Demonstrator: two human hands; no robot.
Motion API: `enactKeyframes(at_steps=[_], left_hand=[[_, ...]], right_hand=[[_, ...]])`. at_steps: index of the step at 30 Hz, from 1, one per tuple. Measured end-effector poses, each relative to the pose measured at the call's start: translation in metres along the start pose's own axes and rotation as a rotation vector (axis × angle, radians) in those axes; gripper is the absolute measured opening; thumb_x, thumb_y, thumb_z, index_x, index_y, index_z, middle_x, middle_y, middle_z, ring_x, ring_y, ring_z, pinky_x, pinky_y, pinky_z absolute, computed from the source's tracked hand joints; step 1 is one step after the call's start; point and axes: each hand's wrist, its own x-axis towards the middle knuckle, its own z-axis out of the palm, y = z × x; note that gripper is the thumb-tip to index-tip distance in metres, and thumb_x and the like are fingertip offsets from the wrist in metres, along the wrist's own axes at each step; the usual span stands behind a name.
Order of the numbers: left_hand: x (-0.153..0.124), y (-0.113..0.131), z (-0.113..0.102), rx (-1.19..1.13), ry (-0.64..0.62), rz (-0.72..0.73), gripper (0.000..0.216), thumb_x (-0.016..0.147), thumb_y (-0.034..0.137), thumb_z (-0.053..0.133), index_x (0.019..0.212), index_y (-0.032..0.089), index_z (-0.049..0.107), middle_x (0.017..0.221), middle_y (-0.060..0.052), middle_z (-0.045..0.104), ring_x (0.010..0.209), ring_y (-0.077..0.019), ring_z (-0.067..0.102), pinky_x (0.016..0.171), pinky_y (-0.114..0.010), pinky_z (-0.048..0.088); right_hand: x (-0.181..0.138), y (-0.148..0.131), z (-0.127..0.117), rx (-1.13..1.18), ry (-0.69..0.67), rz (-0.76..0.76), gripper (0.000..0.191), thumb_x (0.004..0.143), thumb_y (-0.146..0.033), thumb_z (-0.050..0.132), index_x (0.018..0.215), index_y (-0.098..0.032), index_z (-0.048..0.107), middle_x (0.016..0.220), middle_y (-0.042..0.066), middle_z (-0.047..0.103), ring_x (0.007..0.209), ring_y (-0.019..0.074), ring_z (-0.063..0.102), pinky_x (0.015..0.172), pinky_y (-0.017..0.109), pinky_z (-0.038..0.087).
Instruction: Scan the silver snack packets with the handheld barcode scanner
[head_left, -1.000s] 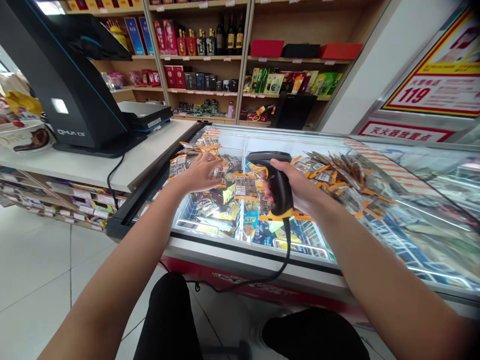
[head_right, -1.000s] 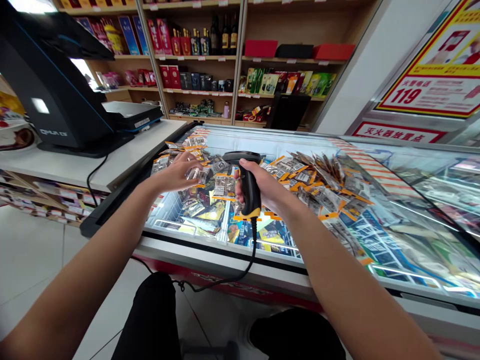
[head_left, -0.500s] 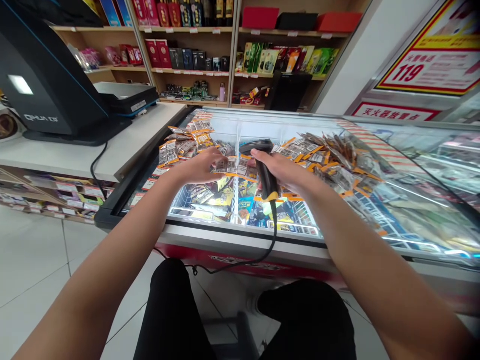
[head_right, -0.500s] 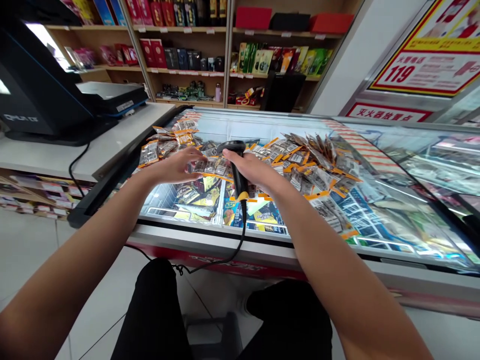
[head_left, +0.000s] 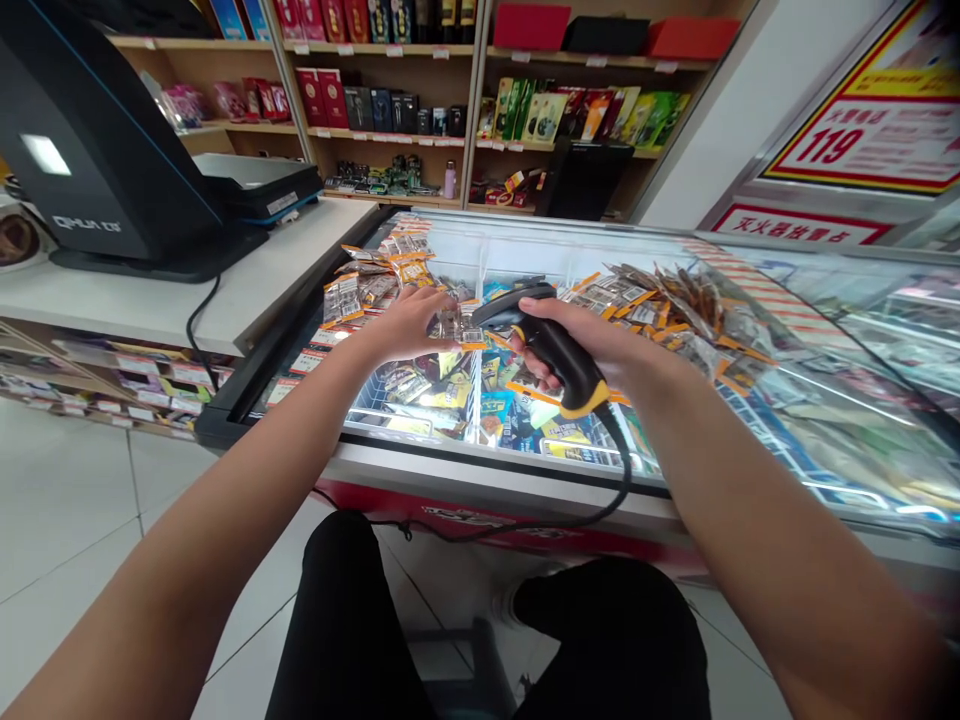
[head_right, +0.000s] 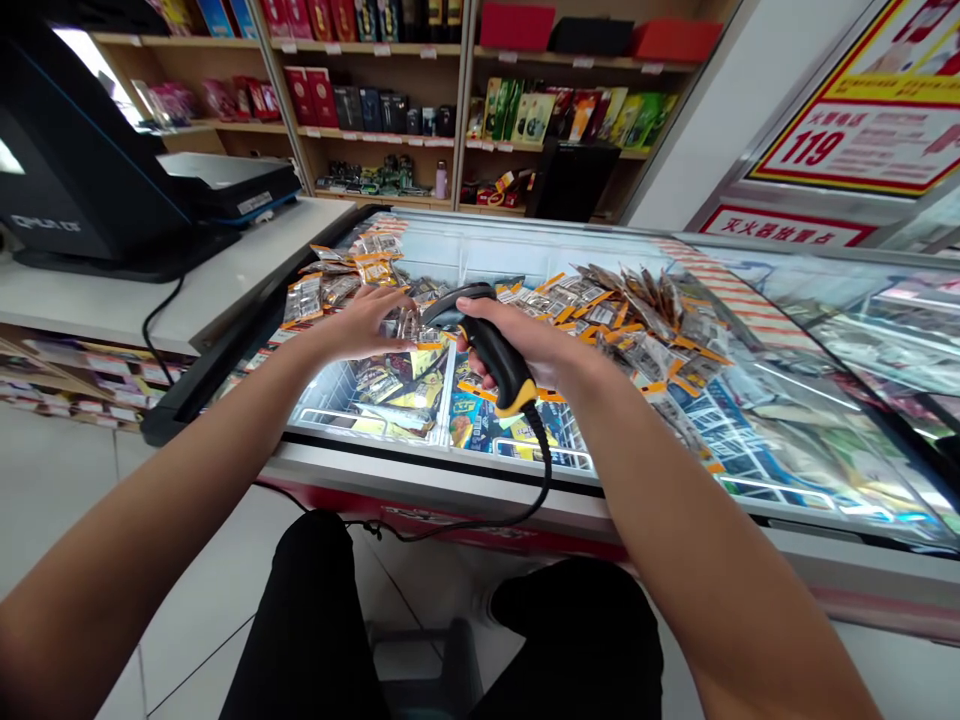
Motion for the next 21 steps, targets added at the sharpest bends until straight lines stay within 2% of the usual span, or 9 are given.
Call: enactKeyframes(at_steps=[4,9,14,21], left_hand=[[0.0001,0.0005,0.0000,-0.004,-0.004,-0.013,0.065,0.089,0.061,0.073,0.141,0.024,0.060,0.147,-0.013,0.059,0.141,-0.0391,0.045,0.122,-0.057,0.038],[-0.0017,0.0022,-0.0017,-0.020,-0.017,-0.029,0.064,0.089,0.059,0.073,0.143,0.025,0.058,0.150,-0.012,0.057,0.144,-0.0394,0.044,0.122,-0.057,0.039],[-0.0017,0.0046,0.0022,-0.144,-0.013,-0.011,0.055,0.090,0.046,0.073,0.139,0.023,0.059,0.148,-0.014,0.057,0.133,-0.0330,0.059,0.113,-0.047,0.050],[0.0001,0.0054,0.0056,-0.188,0.019,-0.013,0.055,0.088,0.047,0.077,0.134,0.022,0.061,0.143,-0.015,0.058,0.125,-0.0316,0.064,0.108,-0.045,0.054]], right_hand=[[-0.0013,0.0002,0.0015,0.002,0.003,0.029,0.043,0.093,-0.065,0.067,0.085,-0.024,0.062,0.061,0.006,0.058,0.050,0.0171,0.052,0.041,0.030,0.046],[-0.0012,-0.0004,0.0010,-0.018,0.021,0.039,0.043,0.094,-0.065,0.067,0.089,-0.022,0.065,0.063,0.007,0.058,0.051,0.0193,0.053,0.042,0.034,0.048],[-0.0031,-0.0017,0.0005,0.004,0.031,0.008,0.043,0.093,-0.066,0.067,0.088,-0.023,0.065,0.061,0.006,0.057,0.048,0.0180,0.052,0.040,0.032,0.048],[-0.0026,-0.0020,-0.0031,-0.062,-0.018,-0.001,0.048,0.092,-0.068,0.066,0.079,-0.022,0.063,0.058,0.006,0.059,0.045,0.0162,0.052,0.039,0.030,0.047]])
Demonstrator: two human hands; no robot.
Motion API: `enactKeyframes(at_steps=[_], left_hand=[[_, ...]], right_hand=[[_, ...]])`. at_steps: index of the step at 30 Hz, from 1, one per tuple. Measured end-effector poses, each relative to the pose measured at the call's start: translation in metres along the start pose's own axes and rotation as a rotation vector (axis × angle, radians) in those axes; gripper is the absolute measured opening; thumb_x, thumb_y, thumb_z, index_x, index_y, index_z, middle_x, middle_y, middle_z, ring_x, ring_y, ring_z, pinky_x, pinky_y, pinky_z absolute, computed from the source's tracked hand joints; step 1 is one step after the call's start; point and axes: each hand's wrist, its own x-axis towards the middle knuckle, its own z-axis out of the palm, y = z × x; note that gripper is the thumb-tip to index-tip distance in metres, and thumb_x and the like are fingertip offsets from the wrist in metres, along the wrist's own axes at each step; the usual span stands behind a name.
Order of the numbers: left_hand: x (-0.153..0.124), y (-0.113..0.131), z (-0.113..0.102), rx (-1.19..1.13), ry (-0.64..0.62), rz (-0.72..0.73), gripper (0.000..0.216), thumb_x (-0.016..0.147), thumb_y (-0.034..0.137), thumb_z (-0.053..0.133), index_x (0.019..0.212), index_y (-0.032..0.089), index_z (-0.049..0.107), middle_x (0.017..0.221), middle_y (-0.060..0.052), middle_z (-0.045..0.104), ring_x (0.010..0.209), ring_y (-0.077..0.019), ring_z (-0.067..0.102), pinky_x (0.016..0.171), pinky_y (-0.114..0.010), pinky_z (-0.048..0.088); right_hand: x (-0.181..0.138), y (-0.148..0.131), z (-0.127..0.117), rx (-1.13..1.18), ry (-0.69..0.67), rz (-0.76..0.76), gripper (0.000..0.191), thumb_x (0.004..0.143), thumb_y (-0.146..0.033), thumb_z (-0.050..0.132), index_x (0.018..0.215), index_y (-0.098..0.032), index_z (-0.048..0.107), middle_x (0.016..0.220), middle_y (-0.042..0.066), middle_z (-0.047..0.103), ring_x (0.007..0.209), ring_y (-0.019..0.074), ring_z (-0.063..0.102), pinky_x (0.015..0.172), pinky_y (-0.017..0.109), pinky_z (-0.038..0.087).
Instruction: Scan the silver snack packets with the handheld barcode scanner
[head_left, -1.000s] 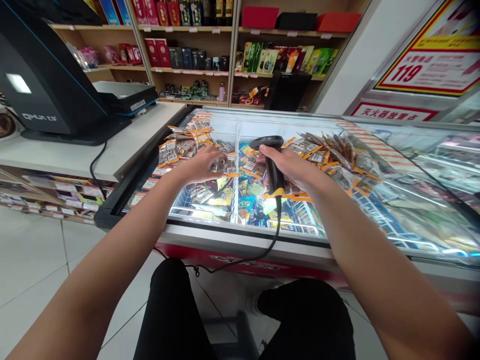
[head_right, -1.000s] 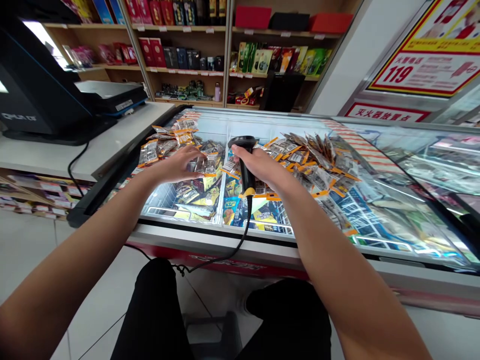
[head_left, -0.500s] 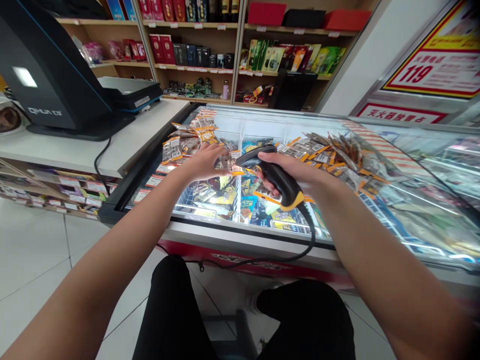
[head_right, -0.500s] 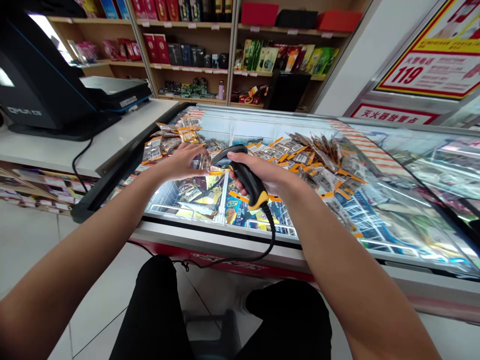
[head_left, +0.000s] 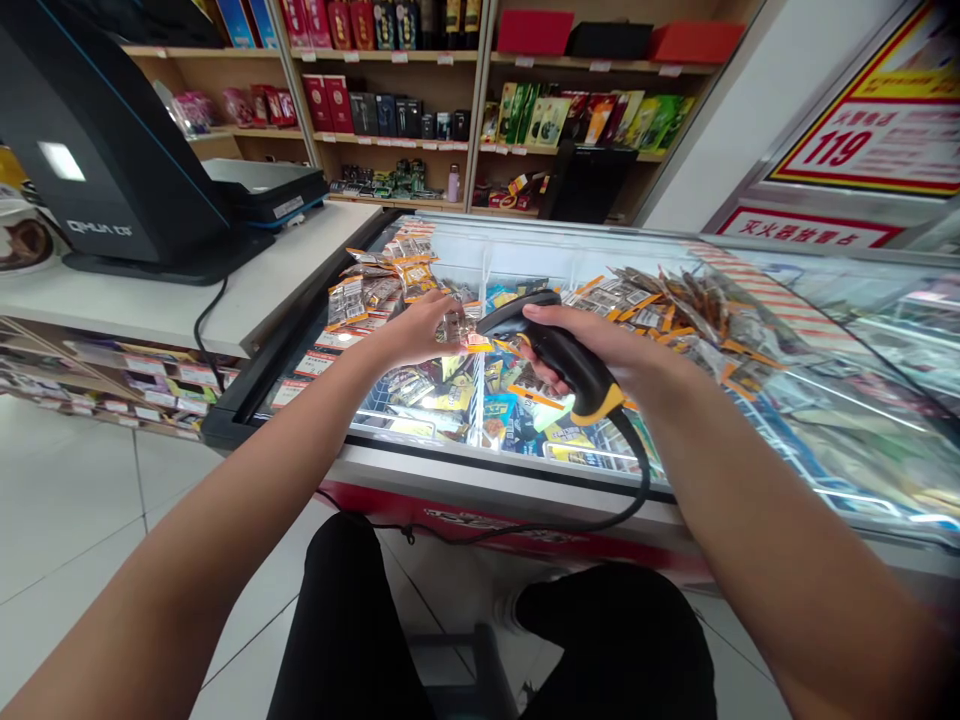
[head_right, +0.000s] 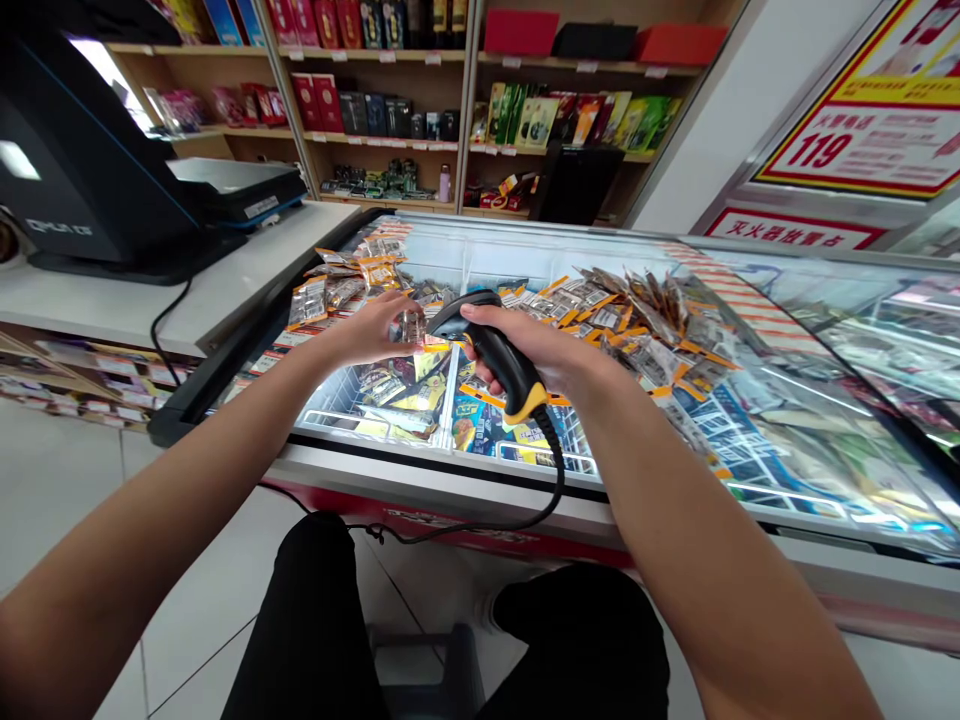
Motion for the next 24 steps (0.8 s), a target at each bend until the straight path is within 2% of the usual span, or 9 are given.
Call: enactKeyframes(at_steps=[6,9,11,14,18,20,24], left_hand=[[-0.001,0.000,-0.001,0.000,0.002,0.011,0.056,0.088,0.045,0.078,0.135,0.020,0.061,0.144,-0.016,0.058,0.129,-0.0326,0.063,0.110,-0.046,0.053],[0.000,0.005,0.005,-0.028,0.031,0.007,0.053,0.087,0.038,0.080,0.134,0.019,0.062,0.145,-0.017,0.059,0.124,-0.0305,0.065,0.110,-0.046,0.054],[0.003,0.012,0.013,-0.089,0.037,0.033,0.056,0.086,0.034,0.080,0.136,0.018,0.061,0.146,-0.017,0.059,0.120,-0.0288,0.067,0.107,-0.046,0.056],[0.010,0.023,0.026,-0.200,0.027,0.147,0.062,0.087,0.033,0.079,0.143,0.018,0.057,0.151,-0.019,0.058,0.121,-0.0284,0.068,0.104,-0.045,0.059],[0.013,0.026,0.023,-0.105,0.051,0.259,0.047,0.089,0.020,0.067,0.136,0.014,0.062,0.140,-0.019,0.065,0.129,-0.0306,0.064,0.113,-0.048,0.054],[0.011,0.019,0.013,0.054,0.080,0.203,0.043,0.086,0.014,0.064,0.129,0.014,0.068,0.148,-0.019,0.060,0.139,-0.0339,0.057,0.119,-0.052,0.049],[0.003,-0.005,-0.008,0.362,0.161,-0.140,0.037,0.090,0.015,0.060,0.122,0.021,0.078,0.169,-0.013,0.041,0.157,-0.0437,0.033,0.123,-0.066,0.038]], right_hand=[[-0.001,-0.001,0.006,0.048,0.090,0.058,0.045,0.095,-0.066,0.063,0.083,-0.023,0.065,0.059,0.006,0.058,0.048,0.0180,0.052,0.040,0.032,0.048],[0.000,0.000,0.011,0.094,0.081,-0.006,0.046,0.095,-0.068,0.064,0.083,-0.024,0.064,0.063,0.006,0.060,0.052,0.0186,0.055,0.046,0.034,0.054],[0.004,0.002,0.016,0.106,0.077,-0.103,0.048,0.096,-0.070,0.063,0.082,-0.023,0.064,0.068,0.008,0.066,0.059,0.0203,0.062,0.056,0.035,0.060],[0.014,0.009,0.020,0.096,0.100,-0.249,0.051,0.096,-0.072,0.061,0.084,-0.023,0.067,0.079,0.010,0.074,0.078,0.0254,0.074,0.078,0.038,0.064],[0.026,0.021,0.019,-0.029,0.168,-0.299,0.050,0.091,-0.073,0.069,0.091,-0.024,0.074,0.081,0.009,0.076,0.092,0.0301,0.076,0.089,0.041,0.063],[0.028,0.023,0.017,-0.063,0.187,-0.266,0.049,0.091,-0.072,0.070,0.094,-0.024,0.076,0.087,0.010,0.078,0.095,0.0301,0.076,0.091,0.041,0.063],[0.025,0.017,0.016,-0.037,0.214,-0.200,0.046,0.097,-0.067,0.066,0.093,-0.022,0.076,0.107,0.012,0.080,0.102,0.0277,0.075,0.092,0.037,0.061]])
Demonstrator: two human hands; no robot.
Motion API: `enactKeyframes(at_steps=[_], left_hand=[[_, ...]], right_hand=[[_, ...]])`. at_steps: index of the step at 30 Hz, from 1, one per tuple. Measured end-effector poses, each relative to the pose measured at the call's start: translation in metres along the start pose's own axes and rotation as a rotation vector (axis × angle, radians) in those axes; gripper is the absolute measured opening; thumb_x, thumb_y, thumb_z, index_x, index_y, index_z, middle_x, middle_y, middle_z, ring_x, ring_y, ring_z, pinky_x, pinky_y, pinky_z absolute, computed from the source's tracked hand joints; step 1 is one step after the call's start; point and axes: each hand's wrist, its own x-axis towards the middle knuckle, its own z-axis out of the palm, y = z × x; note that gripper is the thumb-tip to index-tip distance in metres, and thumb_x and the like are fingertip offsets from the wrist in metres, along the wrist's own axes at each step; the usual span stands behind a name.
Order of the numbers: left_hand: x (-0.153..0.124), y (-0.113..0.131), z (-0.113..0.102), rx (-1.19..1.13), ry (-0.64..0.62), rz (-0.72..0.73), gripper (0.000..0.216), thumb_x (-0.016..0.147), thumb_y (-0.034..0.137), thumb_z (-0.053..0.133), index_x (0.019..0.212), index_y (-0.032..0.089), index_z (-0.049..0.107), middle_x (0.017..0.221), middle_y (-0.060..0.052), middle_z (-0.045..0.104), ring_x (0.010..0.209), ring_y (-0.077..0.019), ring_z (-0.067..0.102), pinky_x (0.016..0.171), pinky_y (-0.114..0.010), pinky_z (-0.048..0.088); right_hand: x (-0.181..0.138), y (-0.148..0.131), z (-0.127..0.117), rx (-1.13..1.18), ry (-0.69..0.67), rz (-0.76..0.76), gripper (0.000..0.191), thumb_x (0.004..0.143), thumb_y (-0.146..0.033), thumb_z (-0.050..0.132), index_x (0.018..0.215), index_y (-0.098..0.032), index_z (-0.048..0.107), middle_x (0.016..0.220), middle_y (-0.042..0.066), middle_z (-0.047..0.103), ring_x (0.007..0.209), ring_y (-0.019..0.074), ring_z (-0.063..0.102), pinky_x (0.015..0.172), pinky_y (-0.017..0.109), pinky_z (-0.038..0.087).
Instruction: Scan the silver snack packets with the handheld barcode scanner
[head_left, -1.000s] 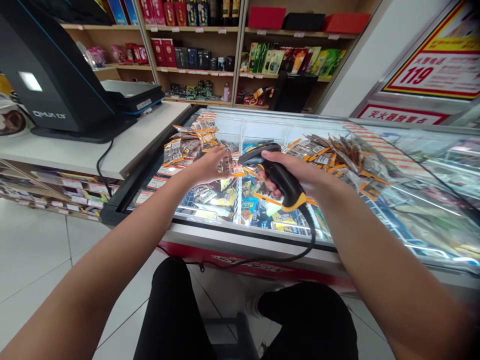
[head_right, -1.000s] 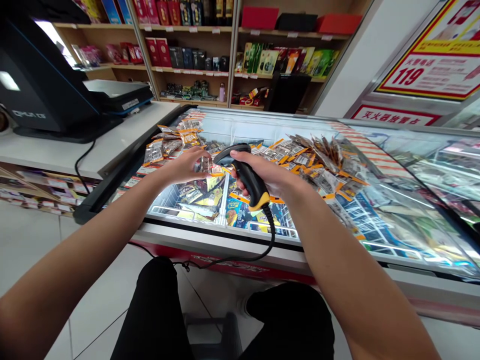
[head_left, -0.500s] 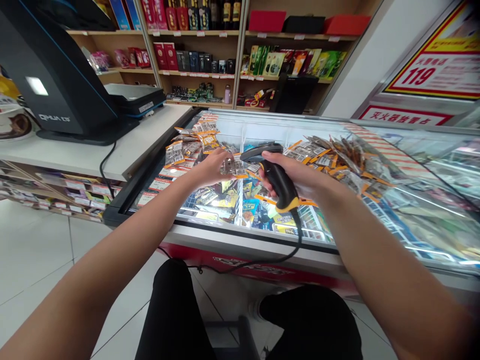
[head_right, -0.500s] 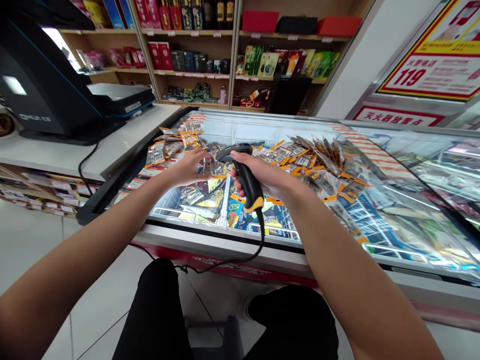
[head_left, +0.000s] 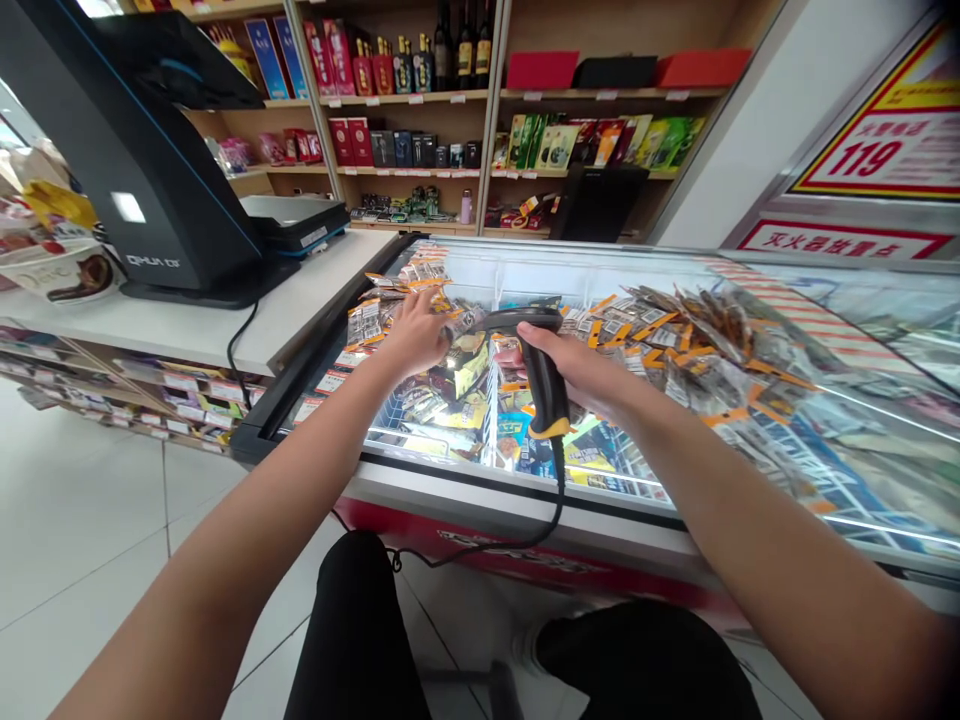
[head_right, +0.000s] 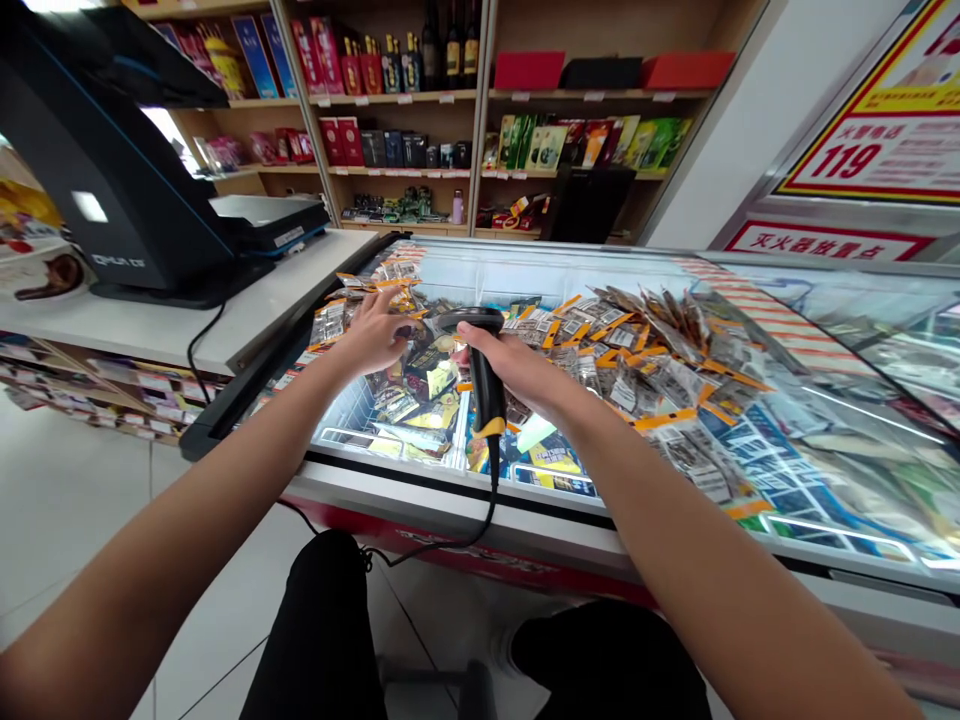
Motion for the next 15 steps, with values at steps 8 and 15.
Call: enactKeyframes(at_steps=[8,15], left_hand=[[-0.003,-0.008,-0.007,0.068,0.014,0.000,0.049,0.094,0.014,0.053,0.141,0.020,0.066,0.165,-0.012,0.051,0.149,-0.0375,0.046,0.120,-0.059,0.039],[0.004,-0.011,-0.020,-0.240,0.448,0.022,0.030,0.094,0.008,0.048,0.113,0.020,0.067,0.119,-0.008,0.076,0.111,-0.0239,0.070,0.101,-0.039,0.053]], right_hand=[[-0.004,-0.009,-0.004,-0.001,0.022,0.075,0.049,0.100,-0.067,0.061,0.092,-0.020,0.074,0.124,0.016,0.078,0.114,0.0275,0.073,0.094,0.033,0.060],[-0.001,-0.004,-0.009,0.035,0.007,-0.002,0.044,0.098,-0.064,0.066,0.091,-0.021,0.072,0.109,0.013,0.079,0.099,0.0245,0.076,0.090,0.033,0.063]])
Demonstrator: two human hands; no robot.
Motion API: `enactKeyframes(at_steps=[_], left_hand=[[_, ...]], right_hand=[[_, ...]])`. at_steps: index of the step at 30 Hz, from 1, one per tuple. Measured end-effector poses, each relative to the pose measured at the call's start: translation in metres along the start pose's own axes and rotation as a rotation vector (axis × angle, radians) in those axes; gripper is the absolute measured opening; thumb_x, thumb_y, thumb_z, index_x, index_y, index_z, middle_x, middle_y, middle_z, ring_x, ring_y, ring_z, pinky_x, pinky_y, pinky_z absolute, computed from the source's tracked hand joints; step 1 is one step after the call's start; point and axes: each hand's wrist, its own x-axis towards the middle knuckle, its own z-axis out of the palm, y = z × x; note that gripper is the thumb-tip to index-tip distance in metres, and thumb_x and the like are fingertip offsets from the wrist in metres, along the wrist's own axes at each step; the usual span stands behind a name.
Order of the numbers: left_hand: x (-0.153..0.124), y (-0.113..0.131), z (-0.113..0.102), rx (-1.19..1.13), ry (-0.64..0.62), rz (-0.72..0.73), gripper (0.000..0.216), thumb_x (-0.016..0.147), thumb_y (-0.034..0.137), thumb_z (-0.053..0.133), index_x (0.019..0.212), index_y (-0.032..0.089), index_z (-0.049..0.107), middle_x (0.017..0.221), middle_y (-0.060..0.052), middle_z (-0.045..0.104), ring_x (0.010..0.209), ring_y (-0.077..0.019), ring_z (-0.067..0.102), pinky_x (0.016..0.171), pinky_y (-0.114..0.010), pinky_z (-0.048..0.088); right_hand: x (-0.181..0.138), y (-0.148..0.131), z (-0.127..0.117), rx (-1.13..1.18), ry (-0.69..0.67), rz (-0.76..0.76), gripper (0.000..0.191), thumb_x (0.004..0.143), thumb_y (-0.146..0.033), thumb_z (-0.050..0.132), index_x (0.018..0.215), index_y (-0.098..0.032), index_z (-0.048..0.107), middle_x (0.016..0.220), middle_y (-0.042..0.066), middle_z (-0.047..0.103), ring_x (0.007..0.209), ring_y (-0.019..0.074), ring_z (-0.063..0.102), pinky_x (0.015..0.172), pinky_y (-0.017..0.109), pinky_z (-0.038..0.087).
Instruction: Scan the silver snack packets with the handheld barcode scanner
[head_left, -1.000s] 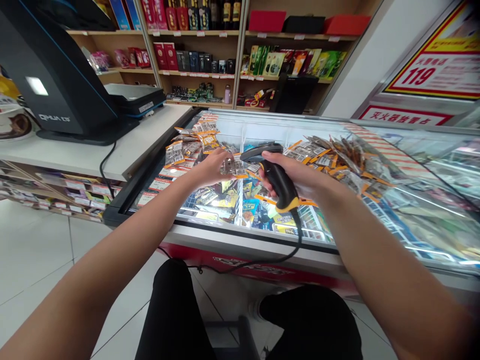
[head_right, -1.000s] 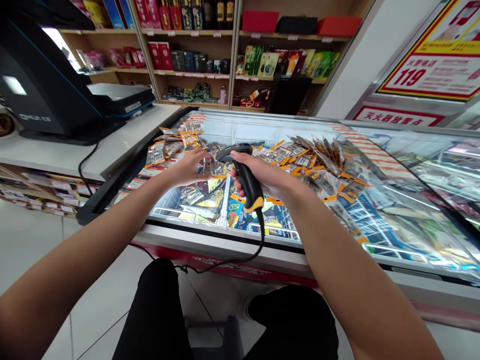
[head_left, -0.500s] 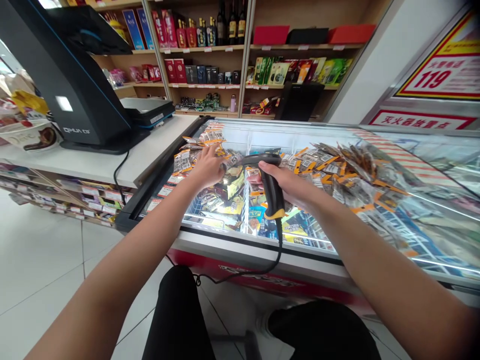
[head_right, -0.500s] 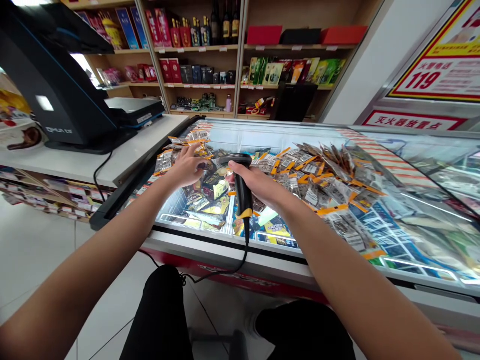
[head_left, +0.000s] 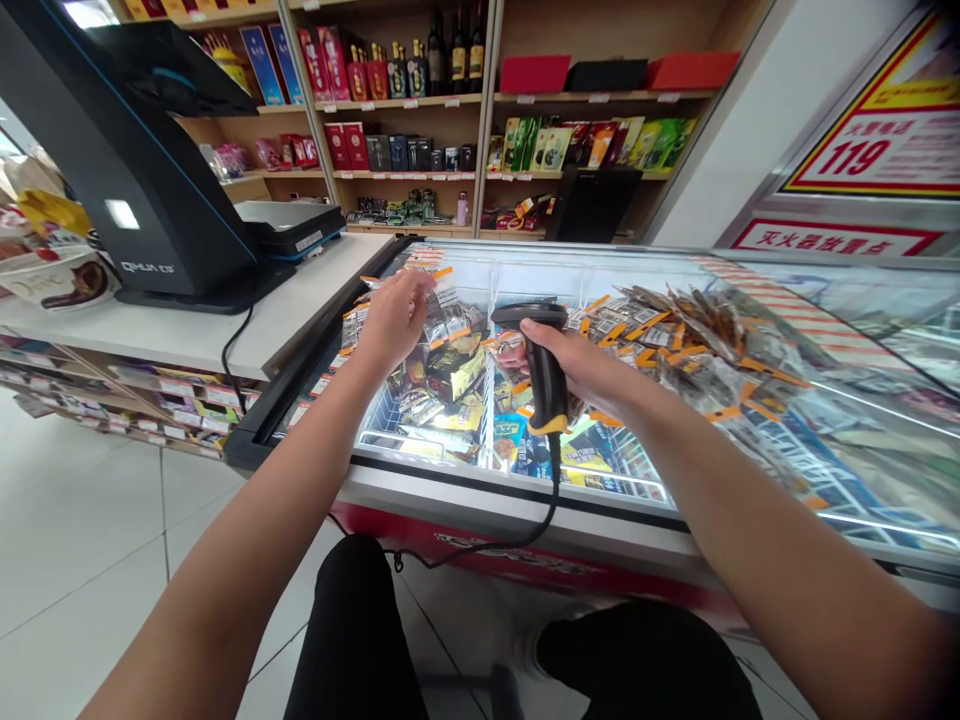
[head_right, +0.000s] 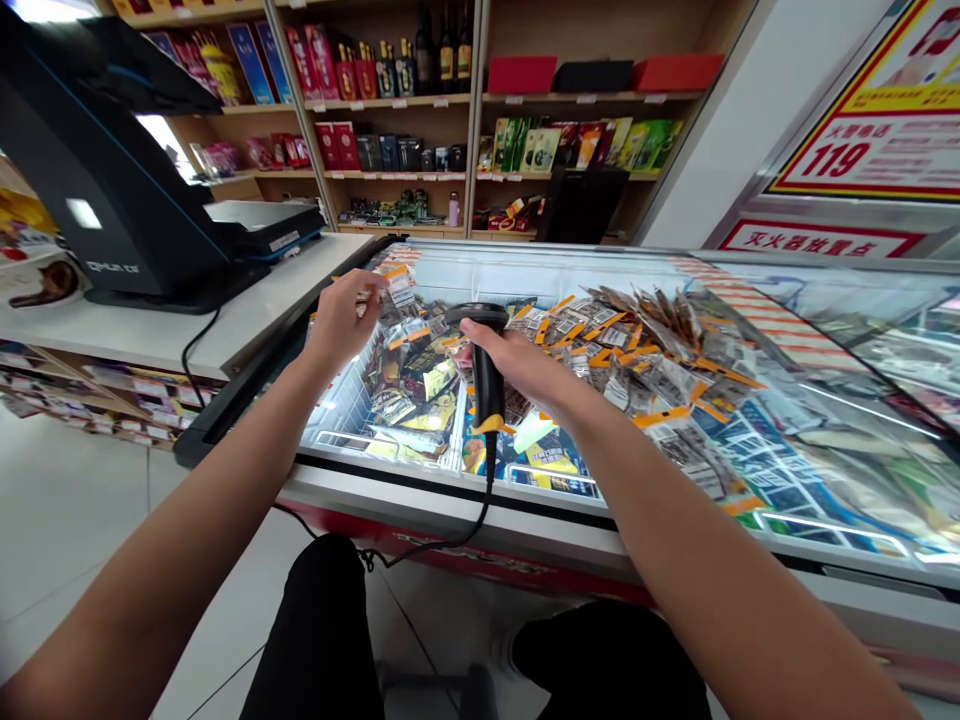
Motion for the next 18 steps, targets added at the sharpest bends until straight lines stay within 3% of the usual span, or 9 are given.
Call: enactKeyframes(at_steps=[3,6,11,18], left_hand=[[0.001,0.001,0.001,-0.142,-0.044,-0.040,0.020,0.092,0.012,0.052,0.103,0.020,0.068,0.108,-0.006,0.078,0.092,-0.0197,0.071,0.086,-0.032,0.056],[-0.002,0.003,0.008,-0.169,-0.157,-0.048,0.016,0.089,0.014,0.056,0.098,0.020,0.069,0.101,-0.005,0.078,0.088,-0.0197,0.071,0.083,-0.032,0.055],[-0.004,0.002,0.022,-0.137,-0.190,-0.085,0.013,0.087,0.013,0.059,0.095,0.020,0.067,0.102,-0.007,0.078,0.096,-0.0225,0.072,0.090,-0.035,0.055],[-0.004,0.001,0.025,-0.132,-0.191,-0.105,0.015,0.088,0.012,0.058,0.097,0.020,0.067,0.105,-0.007,0.078,0.098,-0.0228,0.073,0.091,-0.036,0.055]], right_hand=[[-0.007,-0.004,-0.002,0.077,-0.113,-0.008,0.047,0.097,-0.067,0.064,0.085,-0.022,0.068,0.085,0.010,0.075,0.072,0.0210,0.072,0.069,0.033,0.064],[-0.015,-0.011,-0.002,0.108,-0.205,0.071,0.051,0.097,-0.071,0.061,0.083,-0.022,0.067,0.064,0.005,0.064,0.054,0.0172,0.061,0.052,0.030,0.057],[-0.018,-0.013,0.000,0.012,-0.233,0.186,0.054,0.093,-0.072,0.065,0.078,-0.020,0.066,0.059,0.007,0.063,0.051,0.0161,0.058,0.046,0.027,0.055],[-0.018,-0.012,-0.002,0.012,-0.283,0.169,0.056,0.086,-0.075,0.072,0.079,-0.020,0.067,0.059,0.005,0.062,0.050,0.0155,0.056,0.048,0.029,0.057]])
